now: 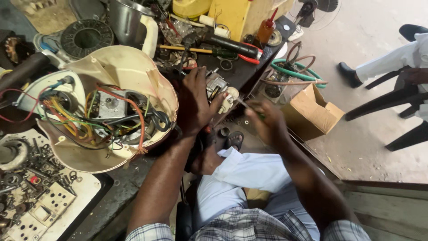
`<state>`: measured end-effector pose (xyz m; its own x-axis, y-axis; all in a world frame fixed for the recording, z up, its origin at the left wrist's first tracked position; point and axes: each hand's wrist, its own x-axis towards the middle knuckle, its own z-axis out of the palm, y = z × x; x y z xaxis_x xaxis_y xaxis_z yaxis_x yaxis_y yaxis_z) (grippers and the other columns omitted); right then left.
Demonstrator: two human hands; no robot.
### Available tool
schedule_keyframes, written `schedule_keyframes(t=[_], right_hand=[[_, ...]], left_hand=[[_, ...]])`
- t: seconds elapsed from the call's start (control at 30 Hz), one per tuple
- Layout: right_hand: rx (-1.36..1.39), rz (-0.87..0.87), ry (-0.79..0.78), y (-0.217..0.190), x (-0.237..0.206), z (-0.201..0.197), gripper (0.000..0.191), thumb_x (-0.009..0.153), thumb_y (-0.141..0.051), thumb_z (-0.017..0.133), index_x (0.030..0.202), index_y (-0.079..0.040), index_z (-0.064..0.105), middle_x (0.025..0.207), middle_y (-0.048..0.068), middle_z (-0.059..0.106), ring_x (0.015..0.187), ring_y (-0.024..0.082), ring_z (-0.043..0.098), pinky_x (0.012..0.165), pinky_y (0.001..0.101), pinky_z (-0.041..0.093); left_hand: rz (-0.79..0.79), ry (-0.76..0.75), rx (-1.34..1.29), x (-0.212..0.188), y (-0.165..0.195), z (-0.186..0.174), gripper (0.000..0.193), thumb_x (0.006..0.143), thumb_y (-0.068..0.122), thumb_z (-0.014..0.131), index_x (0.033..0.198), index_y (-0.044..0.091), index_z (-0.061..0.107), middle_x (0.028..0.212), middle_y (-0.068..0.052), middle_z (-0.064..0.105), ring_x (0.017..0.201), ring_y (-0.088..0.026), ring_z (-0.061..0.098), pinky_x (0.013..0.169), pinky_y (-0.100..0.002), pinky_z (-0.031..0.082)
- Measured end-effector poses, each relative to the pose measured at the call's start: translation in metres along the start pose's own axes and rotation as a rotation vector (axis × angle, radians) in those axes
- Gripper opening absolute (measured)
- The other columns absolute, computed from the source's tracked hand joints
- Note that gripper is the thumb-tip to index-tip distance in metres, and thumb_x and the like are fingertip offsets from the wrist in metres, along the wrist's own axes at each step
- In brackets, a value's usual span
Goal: The person uses a hammer to tap a small electrical component, then places it on a workbench and uses a screwdriver to adjust internal parts. The person continues to manipulate the component with both hands and different screwdrivers.
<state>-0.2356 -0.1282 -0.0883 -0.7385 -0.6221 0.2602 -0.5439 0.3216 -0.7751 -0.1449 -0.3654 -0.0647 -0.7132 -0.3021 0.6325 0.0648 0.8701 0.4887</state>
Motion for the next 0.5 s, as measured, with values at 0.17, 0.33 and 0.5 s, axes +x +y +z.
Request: schedule_keyframes(t=[0.17,0.33,0.5], right_hand=[[-0.365,-0.078,0.286,0.078,-0.024,-0.044,0.024,0.098,-0.021,0.071,0.115,-0.004,0.066,0.099,0.018,0.073,0.089,0.031,0.073,0.076,0.0381,0.057],[-0.223,0.307,0.543,0.157,-0.051,-0.089,0.023,0.104,-0.023,0.068,0.116,-0.003,0.067,0.101,0.015,0.074,0.091,0.031,0.074,0.080,0.0406,0.057],[-0.375,0.442,0.542,0.192,-0.077,-0.101,0.027,0.098,-0.028,0.075,0.110,-0.004,0.071,0.101,0.018,0.075,0.094,0.036,0.073,0.084,0.0429,0.055]], left_hand=[[-0.023,0.004,-0.037,0.002,0.002,0.007,0.081,0.090,0.044,0.079,0.143,-0.008,0.048,0.141,-0.030,0.051,0.128,-0.048,0.050,0.109,-0.054,0.042],[0.019,0.053,-0.055,0.000,0.007,0.022,0.077,0.093,0.041,0.079,0.144,-0.008,0.048,0.144,-0.030,0.049,0.128,-0.047,0.049,0.111,-0.054,0.041],[0.055,0.074,-0.033,-0.004,0.018,0.033,0.075,0.096,0.039,0.079,0.144,-0.008,0.047,0.147,-0.030,0.048,0.133,-0.047,0.048,0.114,-0.052,0.040]])
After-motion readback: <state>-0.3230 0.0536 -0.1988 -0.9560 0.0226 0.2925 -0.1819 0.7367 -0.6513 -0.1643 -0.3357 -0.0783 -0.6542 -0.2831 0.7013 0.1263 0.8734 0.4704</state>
